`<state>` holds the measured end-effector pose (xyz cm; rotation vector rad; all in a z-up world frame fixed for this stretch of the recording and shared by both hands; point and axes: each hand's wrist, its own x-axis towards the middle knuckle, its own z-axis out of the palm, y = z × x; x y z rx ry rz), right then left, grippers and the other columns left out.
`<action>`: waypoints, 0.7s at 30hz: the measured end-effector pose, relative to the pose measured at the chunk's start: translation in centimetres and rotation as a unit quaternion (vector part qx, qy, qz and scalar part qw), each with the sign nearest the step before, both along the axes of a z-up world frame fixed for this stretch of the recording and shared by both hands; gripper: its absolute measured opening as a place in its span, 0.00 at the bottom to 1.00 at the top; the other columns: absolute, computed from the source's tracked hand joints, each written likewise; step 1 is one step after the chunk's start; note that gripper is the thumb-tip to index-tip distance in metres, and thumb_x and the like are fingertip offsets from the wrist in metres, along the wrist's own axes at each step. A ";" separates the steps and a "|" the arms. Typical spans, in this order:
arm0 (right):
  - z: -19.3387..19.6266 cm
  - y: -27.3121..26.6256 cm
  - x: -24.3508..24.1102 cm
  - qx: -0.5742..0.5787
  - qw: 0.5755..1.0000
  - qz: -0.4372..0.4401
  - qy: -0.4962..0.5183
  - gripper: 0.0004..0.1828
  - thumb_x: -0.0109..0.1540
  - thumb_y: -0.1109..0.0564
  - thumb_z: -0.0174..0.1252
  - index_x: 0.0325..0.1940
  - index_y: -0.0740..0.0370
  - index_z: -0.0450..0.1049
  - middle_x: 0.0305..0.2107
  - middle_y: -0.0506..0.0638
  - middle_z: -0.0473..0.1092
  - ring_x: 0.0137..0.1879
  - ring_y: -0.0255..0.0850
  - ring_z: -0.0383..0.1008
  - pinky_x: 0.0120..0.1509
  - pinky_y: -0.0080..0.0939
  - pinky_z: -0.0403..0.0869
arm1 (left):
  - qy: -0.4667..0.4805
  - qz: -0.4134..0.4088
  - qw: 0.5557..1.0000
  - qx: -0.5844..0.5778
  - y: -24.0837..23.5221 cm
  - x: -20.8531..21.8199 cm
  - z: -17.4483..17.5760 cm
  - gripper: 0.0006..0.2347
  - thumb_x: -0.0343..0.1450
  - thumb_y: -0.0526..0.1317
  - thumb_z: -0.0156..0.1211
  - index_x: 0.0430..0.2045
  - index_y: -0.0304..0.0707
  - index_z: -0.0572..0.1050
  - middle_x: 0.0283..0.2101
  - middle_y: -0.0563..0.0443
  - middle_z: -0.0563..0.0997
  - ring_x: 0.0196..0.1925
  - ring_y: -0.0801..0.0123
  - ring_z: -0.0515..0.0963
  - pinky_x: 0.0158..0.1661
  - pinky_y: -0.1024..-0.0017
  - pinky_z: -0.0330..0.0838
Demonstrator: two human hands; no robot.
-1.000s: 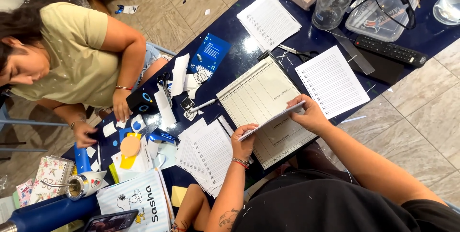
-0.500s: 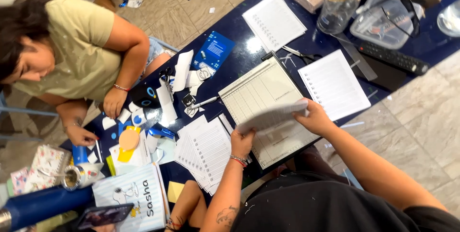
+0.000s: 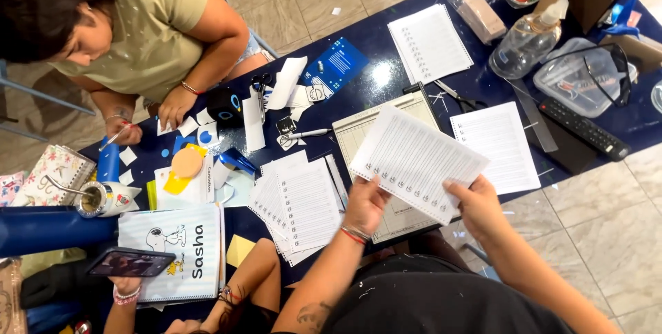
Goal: Trimming and organizing printed paper sheets using a paper cutter and scissors
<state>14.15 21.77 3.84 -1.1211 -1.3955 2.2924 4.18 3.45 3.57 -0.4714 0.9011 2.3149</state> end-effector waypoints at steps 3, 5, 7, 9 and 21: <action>-1.5 -1.4 -0.2 -0.005 1.000 -0.008 -0.013 0.24 0.57 0.71 0.63 0.58 0.66 0.70 0.50 0.58 0.74 0.54 0.50 0.76 0.56 0.56 0.76 | 0.062 -0.061 0.996 -0.035 1.8 1.5 -1.0 0.12 0.76 0.33 0.52 0.55 0.41 0.67 0.55 0.37 0.77 0.55 0.51 0.80 0.53 0.61 0.79; -0.5 -2.5 -0.7 0.003 1.000 -0.012 -0.010 0.23 0.58 0.70 0.62 0.57 0.65 0.70 0.49 0.56 0.74 0.53 0.48 0.76 0.56 0.52 0.77 | 0.089 -0.052 0.992 -0.067 2.4 1.9 -1.7 0.13 0.77 0.34 0.48 0.57 0.40 0.64 0.55 0.39 0.76 0.55 0.52 0.80 0.54 0.59 0.79; -0.3 -3.1 -0.8 0.012 1.000 -0.015 -0.009 0.22 0.59 0.70 0.62 0.56 0.64 0.69 0.48 0.54 0.74 0.53 0.45 0.76 0.56 0.48 0.77 | 0.113 -0.043 0.988 -0.099 2.8 2.0 -2.4 0.14 0.79 0.35 0.45 0.60 0.40 0.61 0.55 0.40 0.76 0.56 0.54 0.79 0.55 0.57 0.78; -0.7 -3.3 -0.7 0.033 0.999 -0.014 0.004 0.23 0.61 0.70 0.60 0.60 0.65 0.68 0.48 0.57 0.73 0.53 0.45 0.75 0.57 0.49 0.77 | 0.138 -0.039 0.984 -0.109 3.1 1.6 -3.0 0.14 0.80 0.36 0.42 0.61 0.39 0.59 0.54 0.40 0.77 0.54 0.54 0.80 0.56 0.56 0.77; -3.4 0.0 -1.5 0.017 0.999 0.016 -0.047 0.18 0.62 0.66 0.57 0.57 0.66 0.73 0.50 0.58 0.77 0.53 0.50 0.77 0.53 0.47 0.76 | 0.001 -0.034 0.996 -0.078 6.7 -1.7 -6.4 0.13 0.76 0.34 0.50 0.57 0.41 0.69 0.55 0.43 0.80 0.55 0.55 0.81 0.51 0.57 0.80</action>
